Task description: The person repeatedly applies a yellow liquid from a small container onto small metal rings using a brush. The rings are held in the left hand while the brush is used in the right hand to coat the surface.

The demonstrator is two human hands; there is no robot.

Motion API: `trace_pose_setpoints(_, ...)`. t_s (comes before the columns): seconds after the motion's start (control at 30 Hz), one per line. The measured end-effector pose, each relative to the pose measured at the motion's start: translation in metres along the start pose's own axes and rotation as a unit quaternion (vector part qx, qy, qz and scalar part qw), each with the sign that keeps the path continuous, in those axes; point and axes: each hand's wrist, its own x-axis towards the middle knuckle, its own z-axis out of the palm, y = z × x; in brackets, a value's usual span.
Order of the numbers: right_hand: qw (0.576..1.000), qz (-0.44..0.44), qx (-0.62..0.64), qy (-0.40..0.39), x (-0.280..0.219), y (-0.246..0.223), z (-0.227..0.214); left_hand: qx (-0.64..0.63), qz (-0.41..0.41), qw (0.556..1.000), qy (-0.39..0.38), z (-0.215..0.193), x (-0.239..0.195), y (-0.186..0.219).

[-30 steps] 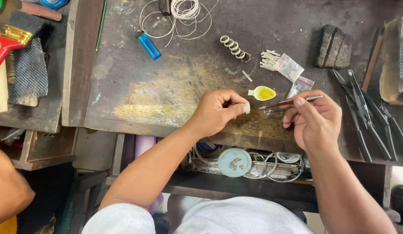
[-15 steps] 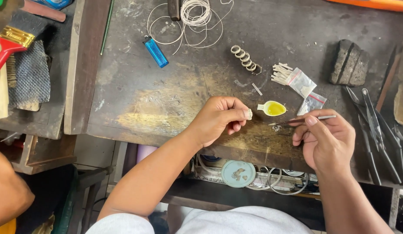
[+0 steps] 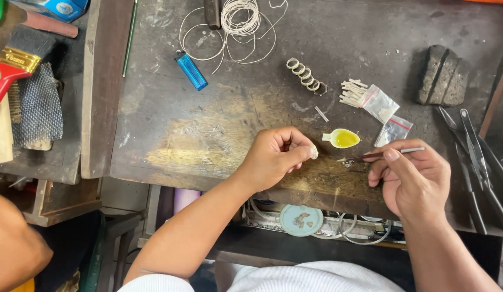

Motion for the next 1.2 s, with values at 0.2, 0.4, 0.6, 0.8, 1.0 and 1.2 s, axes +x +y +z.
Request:
trace_pose_setpoints(0.2,1.000,0.009,0.007,0.010,0.000,-0.006,0.006,0.008,0.082,0.997,0.007,0.003,-0.001,-0.009)
trace_pose_setpoints(0.4,0.998,-0.035,0.052,0.020,0.001,0.012,-0.001,-0.045,0.154,0.985,0.055,0.014,-0.001,-0.012)
trace_pose_setpoints(0.6,0.997,-0.029,0.068,0.025,-0.005,-0.003,0.005,-0.067,0.187,0.977,0.080,0.026,-0.011,-0.009)
trace_pose_setpoints(0.8,0.994,-0.054,0.087,-0.026,-0.049,-0.048,0.009,-0.120,0.213,0.963,0.114,0.045,-0.059,-0.012)
trace_pose_setpoints(1.0,0.988,-0.020,0.123,-0.089,-0.111,-0.027,0.016,-0.160,0.278,0.940,0.115,0.065,-0.096,-0.042)
trace_pose_setpoints(1.2,0.979,0.124,0.158,-0.041,-0.138,-0.005,0.020,-0.120,0.360,0.917,0.121,0.081,-0.118,-0.047)
